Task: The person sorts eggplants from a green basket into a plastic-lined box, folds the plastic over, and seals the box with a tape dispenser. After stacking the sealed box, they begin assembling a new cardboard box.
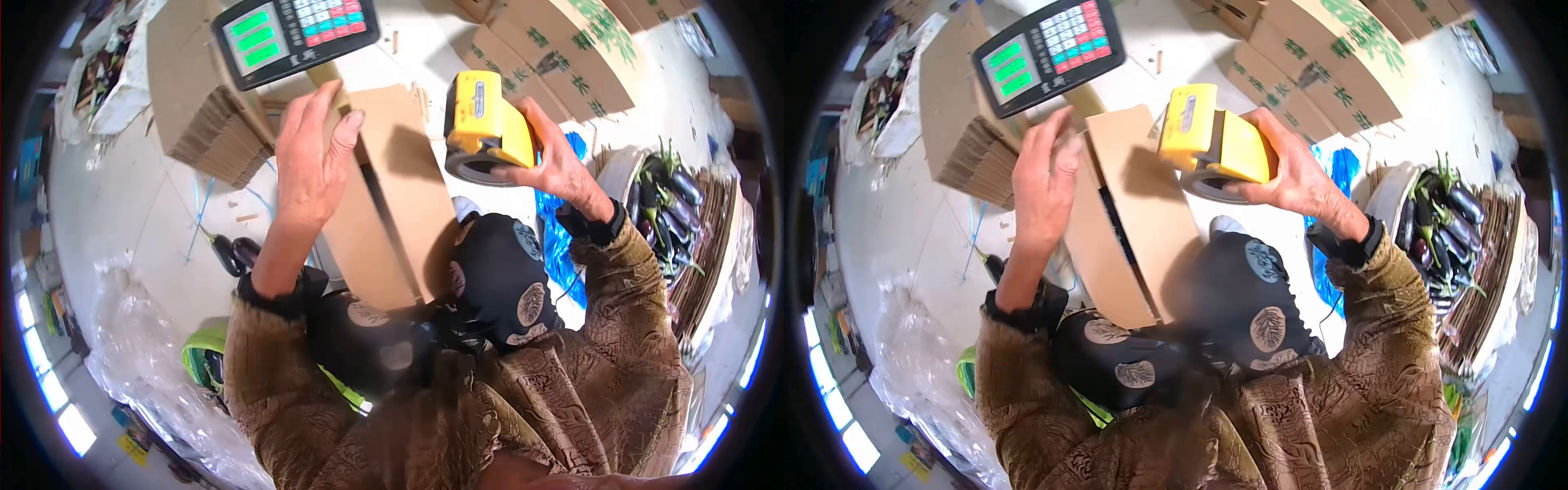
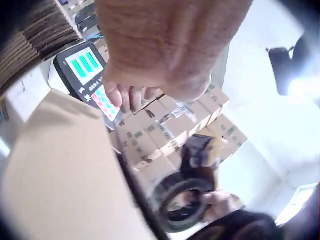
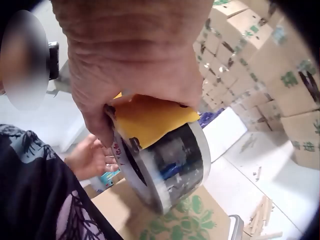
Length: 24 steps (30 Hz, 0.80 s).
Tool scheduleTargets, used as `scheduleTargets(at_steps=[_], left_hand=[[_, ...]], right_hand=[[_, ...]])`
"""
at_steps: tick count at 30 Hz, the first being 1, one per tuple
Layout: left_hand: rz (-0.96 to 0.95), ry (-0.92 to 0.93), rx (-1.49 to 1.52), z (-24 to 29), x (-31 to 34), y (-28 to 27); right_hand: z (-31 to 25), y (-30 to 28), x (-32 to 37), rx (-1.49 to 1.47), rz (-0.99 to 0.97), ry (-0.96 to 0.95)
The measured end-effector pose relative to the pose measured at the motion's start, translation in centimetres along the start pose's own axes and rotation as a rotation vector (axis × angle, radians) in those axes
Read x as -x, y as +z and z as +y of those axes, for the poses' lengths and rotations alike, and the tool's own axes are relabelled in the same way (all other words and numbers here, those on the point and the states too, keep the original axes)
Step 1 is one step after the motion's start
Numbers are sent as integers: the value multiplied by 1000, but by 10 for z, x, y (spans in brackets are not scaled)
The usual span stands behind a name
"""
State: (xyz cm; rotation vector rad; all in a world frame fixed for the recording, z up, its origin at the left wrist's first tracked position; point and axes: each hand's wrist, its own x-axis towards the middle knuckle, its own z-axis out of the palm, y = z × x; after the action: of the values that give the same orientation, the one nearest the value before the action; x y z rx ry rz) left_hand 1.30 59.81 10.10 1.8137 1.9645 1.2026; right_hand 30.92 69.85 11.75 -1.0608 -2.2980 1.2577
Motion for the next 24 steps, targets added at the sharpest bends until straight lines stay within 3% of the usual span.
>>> scheduleTargets(at_steps=[1,2,4,12,14,17,24], left_hand=[[-96,-268,384,15,2,-16],[-72,-277,371,23,3,-31],[-335,-521,706,33,8,-55],[-405,-444,1068,31,44,-64],[-383,-560,1270,14,48,-60],[-437,-595,1376,14,50,-63],[-376,-487,1129,27,53,-60]], right_hand=[[-10,3,-4,65,-14,-73],[-24,7,-8,96,-40,-91],[-43,16,-13,177,-74,-168],[-69,36,-22,243,-162,-303],[-74,33,-22,214,-169,-271],[-76,35,-19,267,-154,-325],[-80,33,-15,291,-180,-315]])
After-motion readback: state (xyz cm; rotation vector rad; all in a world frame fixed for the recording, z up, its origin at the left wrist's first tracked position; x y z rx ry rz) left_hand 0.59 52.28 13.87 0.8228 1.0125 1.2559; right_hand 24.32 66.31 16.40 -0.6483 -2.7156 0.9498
